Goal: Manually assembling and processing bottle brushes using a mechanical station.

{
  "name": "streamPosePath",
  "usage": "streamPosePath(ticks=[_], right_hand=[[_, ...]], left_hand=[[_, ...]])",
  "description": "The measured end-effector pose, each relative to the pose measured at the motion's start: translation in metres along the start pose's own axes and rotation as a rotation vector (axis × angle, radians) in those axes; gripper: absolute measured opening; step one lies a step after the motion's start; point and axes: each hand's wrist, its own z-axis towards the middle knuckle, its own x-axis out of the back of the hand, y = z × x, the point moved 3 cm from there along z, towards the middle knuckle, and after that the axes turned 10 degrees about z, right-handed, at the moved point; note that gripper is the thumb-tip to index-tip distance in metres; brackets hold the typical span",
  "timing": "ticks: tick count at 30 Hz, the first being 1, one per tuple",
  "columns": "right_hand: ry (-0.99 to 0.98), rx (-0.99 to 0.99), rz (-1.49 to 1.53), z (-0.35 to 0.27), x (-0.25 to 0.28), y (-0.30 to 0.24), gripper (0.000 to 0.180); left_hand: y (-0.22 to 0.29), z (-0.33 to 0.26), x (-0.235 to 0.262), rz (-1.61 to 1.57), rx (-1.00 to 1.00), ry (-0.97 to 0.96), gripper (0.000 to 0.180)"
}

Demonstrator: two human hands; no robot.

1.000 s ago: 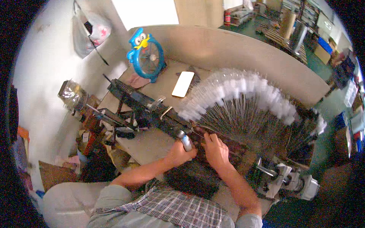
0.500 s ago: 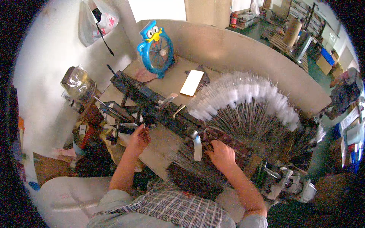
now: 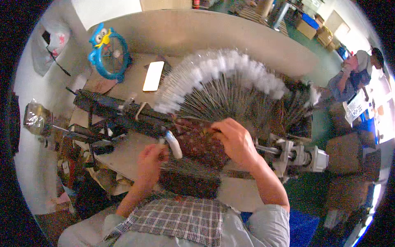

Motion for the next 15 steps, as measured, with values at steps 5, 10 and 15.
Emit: streamPosePath(ticks=[5, 10, 15], right_hand=[[-0.008, -0.164, 0.126, -0.007, 0.005, 0.019, 0.02], [-0.02, -0.262, 0.275, -0.02, 0.012, 0.031, 0.021], [-0.038, -0.218, 0.332, -0.021, 0.013, 0.032, 0.021]], left_hand=[[0.004, 0.008, -0.093, -0.069, -0.018, -0.22, 0.019], [-0.009, 0.014, -0.106, 0.024, -0.11, -0.223, 0.017], [-0.011, 0.015, -0.114, 0.106, -0.171, -0.261, 0.016]])
